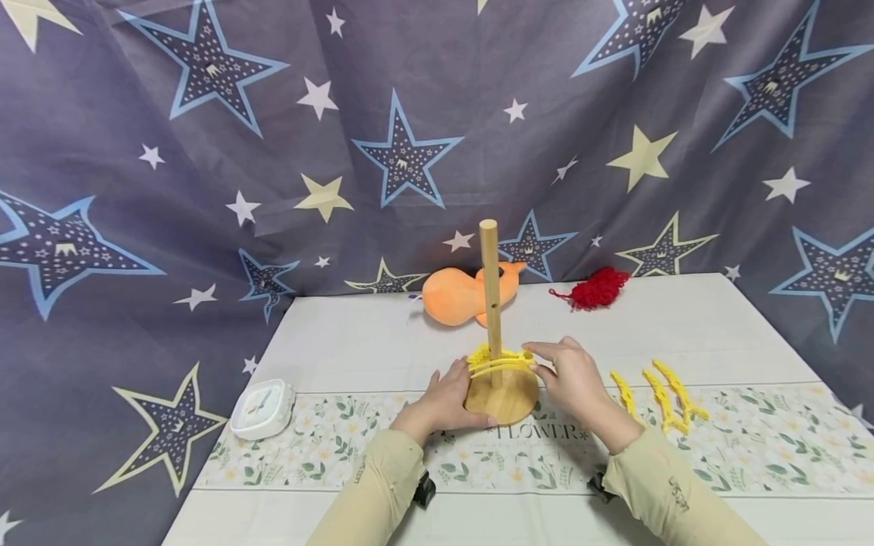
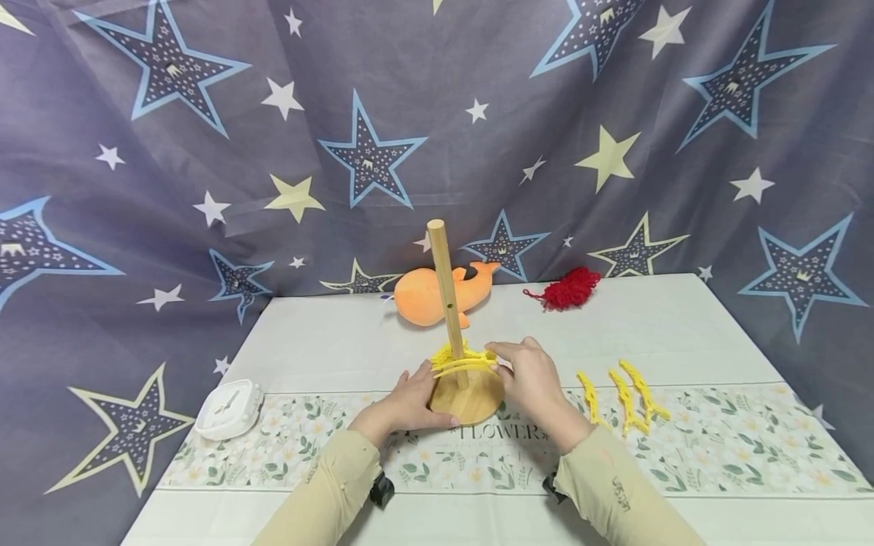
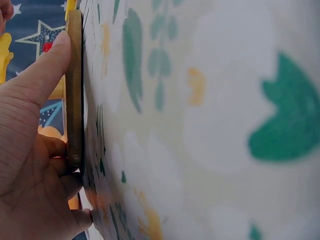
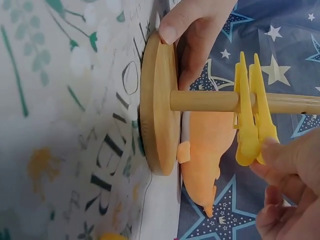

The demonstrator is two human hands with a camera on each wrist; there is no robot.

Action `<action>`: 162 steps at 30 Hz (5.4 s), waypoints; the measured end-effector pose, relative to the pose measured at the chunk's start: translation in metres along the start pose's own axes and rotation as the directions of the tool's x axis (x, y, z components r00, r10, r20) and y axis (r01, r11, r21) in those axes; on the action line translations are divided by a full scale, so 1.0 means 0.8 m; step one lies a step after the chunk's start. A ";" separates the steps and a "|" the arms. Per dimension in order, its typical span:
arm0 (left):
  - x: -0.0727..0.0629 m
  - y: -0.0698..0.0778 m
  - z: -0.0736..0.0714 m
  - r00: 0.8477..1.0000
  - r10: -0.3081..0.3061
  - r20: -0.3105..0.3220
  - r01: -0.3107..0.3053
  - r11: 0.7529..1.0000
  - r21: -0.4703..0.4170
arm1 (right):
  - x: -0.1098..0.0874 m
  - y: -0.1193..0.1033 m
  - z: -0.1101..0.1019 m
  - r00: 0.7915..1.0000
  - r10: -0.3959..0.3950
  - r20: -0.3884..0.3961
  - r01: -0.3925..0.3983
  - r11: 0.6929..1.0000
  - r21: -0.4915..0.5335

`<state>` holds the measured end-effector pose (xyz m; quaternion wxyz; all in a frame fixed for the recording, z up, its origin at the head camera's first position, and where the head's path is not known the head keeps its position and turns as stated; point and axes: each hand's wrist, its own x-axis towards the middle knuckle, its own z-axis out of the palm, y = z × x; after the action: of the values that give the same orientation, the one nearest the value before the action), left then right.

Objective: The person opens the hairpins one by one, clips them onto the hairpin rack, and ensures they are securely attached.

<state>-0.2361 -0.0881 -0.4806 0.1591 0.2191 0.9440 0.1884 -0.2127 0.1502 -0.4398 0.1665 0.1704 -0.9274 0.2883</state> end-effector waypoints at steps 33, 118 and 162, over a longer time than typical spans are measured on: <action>-0.001 -0.003 0.002 1.000 0.008 0.011 -0.008 1.000 -0.009 | -0.090 0.079 -0.100 0.994 0.111 -0.009 -0.111 0.994 -0.024; -0.001 -0.005 0.000 1.000 0.009 0.001 -0.009 1.000 -0.014 | -0.115 0.115 -0.127 0.910 0.383 -0.162 -0.396 0.916 -0.061; -0.001 -0.003 0.002 1.000 0.003 -0.004 -0.003 1.000 -0.019 | -0.052 0.030 -0.068 0.979 0.046 -0.197 -0.031 0.996 0.079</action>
<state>-0.2358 -0.0898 -0.4825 0.1592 0.2186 0.9421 0.1982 -0.1747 0.2101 -0.4260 0.2459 0.1290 -0.8977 0.3420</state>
